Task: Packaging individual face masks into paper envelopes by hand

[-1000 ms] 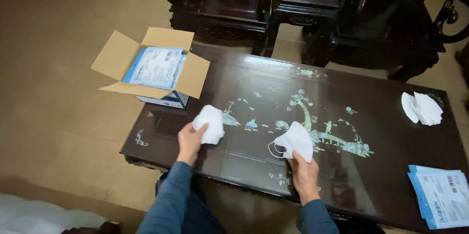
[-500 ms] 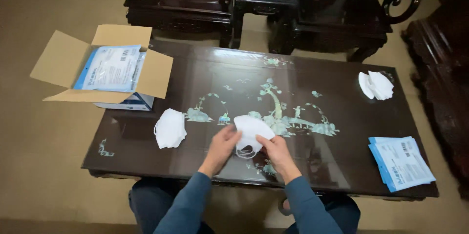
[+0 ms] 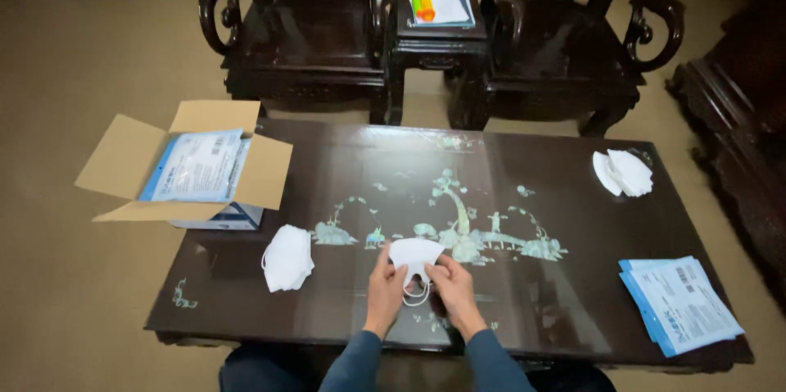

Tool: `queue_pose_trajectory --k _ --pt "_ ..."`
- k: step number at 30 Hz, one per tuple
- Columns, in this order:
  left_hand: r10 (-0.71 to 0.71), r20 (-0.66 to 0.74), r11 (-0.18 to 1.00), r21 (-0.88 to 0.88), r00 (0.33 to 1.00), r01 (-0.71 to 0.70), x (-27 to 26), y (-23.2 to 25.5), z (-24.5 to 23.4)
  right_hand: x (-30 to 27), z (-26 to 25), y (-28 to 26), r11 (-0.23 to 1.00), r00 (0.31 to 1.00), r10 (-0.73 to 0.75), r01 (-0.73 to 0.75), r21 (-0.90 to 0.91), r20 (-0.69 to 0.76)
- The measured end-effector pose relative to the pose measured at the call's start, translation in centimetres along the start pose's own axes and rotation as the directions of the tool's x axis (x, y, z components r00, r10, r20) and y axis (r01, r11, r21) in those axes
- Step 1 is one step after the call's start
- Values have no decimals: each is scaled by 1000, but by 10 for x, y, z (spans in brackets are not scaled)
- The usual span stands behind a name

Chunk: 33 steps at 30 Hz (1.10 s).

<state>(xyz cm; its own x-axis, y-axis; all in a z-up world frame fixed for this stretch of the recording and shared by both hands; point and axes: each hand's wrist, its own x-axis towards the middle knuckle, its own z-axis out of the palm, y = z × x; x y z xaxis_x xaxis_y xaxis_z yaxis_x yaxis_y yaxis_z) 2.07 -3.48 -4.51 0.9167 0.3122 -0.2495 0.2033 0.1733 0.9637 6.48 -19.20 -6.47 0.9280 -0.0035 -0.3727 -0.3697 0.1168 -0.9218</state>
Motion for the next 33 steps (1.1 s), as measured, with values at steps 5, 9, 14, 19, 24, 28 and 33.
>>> queue_pose_trajectory --k 5,9,14,19,24,28,33 --pt "-19 24 998 53 1000 18 11 -27 -6 -20 -3 -6 970 999 -14 6 244 29" --pt "102 22 975 197 995 -104 15 -34 -8 -2 -6 19 977 990 -141 136 165 18" --pt "153 21 963 219 988 -154 11 -35 -8 8 -16 44 946 964 -265 256 -198 -18" --pt "100 16 992 70 995 -101 5 -19 -11 -9 -9 18 943 952 -279 296 -152 123" --pt "87 35 995 34 996 -88 -4 -2 -14 -15 -9 10 986 978 -169 168 17 119" --pt "121 104 992 28 987 -125 -6 -8 -19 -12 -14 15 991 983 -136 135 18 120" --pt "243 127 928 257 962 -268 14 -52 -15 -10 -26 13 964 976 -164 189 -185 146"
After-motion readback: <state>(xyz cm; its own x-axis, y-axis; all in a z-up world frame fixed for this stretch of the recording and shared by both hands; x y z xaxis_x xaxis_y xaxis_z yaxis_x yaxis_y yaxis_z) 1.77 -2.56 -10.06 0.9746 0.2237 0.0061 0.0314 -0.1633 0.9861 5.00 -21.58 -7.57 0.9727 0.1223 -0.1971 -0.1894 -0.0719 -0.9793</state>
